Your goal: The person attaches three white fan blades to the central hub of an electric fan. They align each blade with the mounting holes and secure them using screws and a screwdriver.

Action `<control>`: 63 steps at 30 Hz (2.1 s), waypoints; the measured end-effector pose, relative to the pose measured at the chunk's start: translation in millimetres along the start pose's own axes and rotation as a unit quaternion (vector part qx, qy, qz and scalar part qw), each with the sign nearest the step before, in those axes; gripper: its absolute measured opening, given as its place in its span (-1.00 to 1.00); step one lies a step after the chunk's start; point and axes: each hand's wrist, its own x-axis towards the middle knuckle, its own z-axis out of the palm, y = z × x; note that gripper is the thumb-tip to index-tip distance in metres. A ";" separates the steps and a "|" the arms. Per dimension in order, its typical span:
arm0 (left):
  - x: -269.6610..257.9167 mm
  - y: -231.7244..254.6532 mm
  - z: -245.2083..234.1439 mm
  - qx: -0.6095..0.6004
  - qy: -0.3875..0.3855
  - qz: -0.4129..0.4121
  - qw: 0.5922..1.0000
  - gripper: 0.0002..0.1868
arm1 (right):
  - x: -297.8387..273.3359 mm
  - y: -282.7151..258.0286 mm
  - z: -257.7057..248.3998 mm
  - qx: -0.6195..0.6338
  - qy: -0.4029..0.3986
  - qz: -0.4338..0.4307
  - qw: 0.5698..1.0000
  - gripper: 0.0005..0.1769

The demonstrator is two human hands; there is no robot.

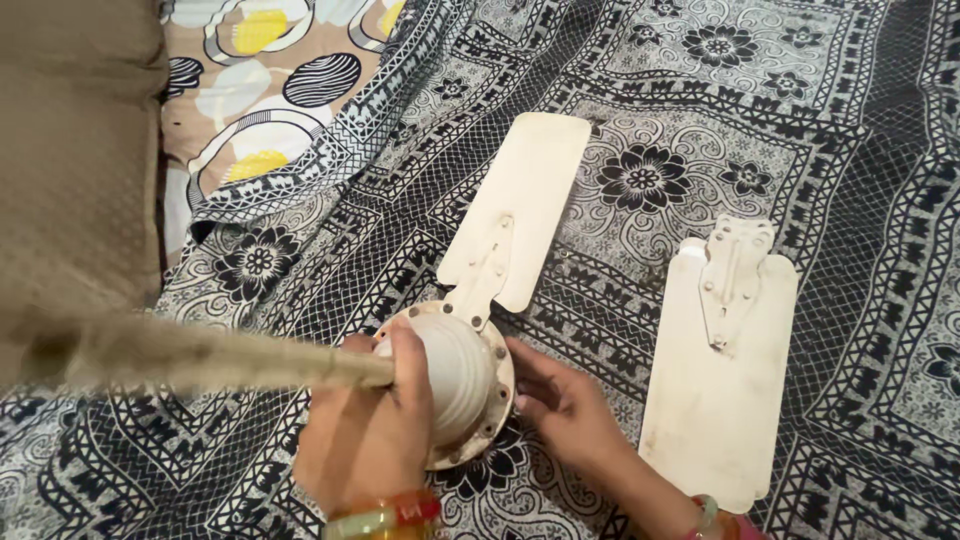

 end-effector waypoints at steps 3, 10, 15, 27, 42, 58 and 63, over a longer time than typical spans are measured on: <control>6.1 0.0 7.5 -0.043 0.005 -0.009 0.999 -0.23 | -0.4 3.1 -0.5 0.044 -0.025 0.010 0.999 -0.19; 13.3 -5.0 12.2 -0.060 -0.013 0.014 0.998 -0.18 | -2.9 -5.0 2.0 -0.026 -0.035 0.019 0.999 -0.10; 16.5 -58.1 23.2 -0.077 -0.098 0.051 0.991 -0.15 | -5.0 -7.9 -0.6 -0.084 -0.022 0.006 0.996 -0.11; -41.9 -138.7 245.3 -0.159 0.178 0.372 0.897 -0.70 | -11.3 -75.7 -84.2 -0.618 0.247 0.116 0.737 0.37; -59.3 -96.5 196.0 0.030 0.225 0.504 0.833 -0.69 | -9.4 -70.5 -129.6 -0.554 0.273 0.263 0.741 0.78; 7.4 80.5 198.8 -0.095 0.096 0.489 0.862 -0.53 | -13.7 -76.5 -111.3 -0.595 0.262 0.174 0.740 0.57; 20.3 103.4 206.0 -0.060 0.023 0.455 0.888 -0.71 | -15.6 -89.4 -117.9 -0.548 0.265 0.162 0.777 0.67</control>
